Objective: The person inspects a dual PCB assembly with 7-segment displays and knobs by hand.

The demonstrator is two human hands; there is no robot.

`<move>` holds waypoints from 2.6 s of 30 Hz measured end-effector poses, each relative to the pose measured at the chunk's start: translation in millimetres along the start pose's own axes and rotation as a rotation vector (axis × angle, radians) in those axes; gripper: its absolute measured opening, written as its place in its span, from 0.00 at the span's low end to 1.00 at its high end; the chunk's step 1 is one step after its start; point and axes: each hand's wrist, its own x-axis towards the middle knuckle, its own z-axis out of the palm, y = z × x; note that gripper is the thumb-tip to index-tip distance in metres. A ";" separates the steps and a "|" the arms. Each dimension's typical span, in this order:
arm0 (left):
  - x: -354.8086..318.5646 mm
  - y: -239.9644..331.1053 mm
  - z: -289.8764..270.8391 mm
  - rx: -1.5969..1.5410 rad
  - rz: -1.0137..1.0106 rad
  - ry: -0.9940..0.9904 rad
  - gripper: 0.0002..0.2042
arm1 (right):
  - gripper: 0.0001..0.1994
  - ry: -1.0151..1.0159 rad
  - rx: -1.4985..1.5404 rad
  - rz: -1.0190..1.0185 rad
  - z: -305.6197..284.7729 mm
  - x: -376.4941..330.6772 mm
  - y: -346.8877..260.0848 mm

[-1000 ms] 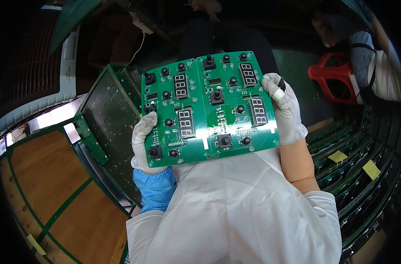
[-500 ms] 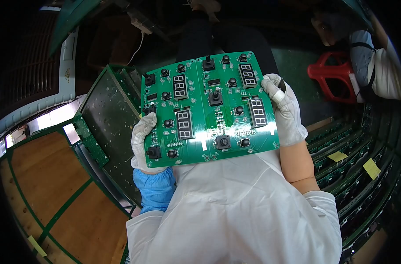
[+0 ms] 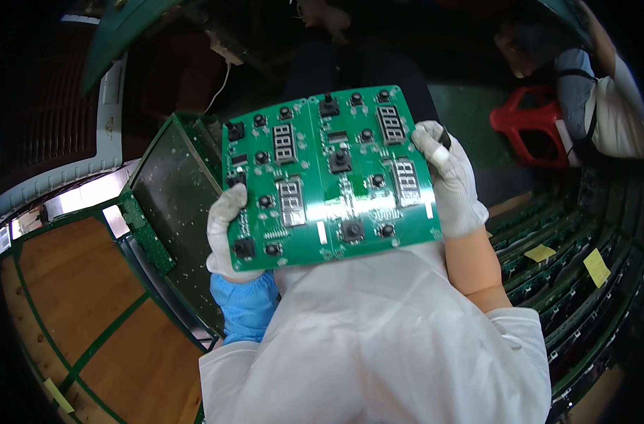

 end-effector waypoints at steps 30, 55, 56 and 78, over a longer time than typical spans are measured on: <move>4.3 -8.2 22.7 -0.017 -0.026 -0.405 0.13 | 0.06 0.022 0.339 -0.028 -18.5 25.9 13.6; 8.8 -7.0 27.6 -0.350 -0.355 -0.515 0.16 | 0.07 0.075 0.299 0.016 -16.2 27.6 18.2; 7.9 -8.7 27.1 -0.352 -0.360 -0.510 0.16 | 0.07 0.083 0.297 0.013 -17.3 27.5 19.4; 15.8 -24.4 6.2 -0.218 -0.191 -0.763 0.13 | 0.06 0.146 0.032 -0.145 -15.2 20.7 18.2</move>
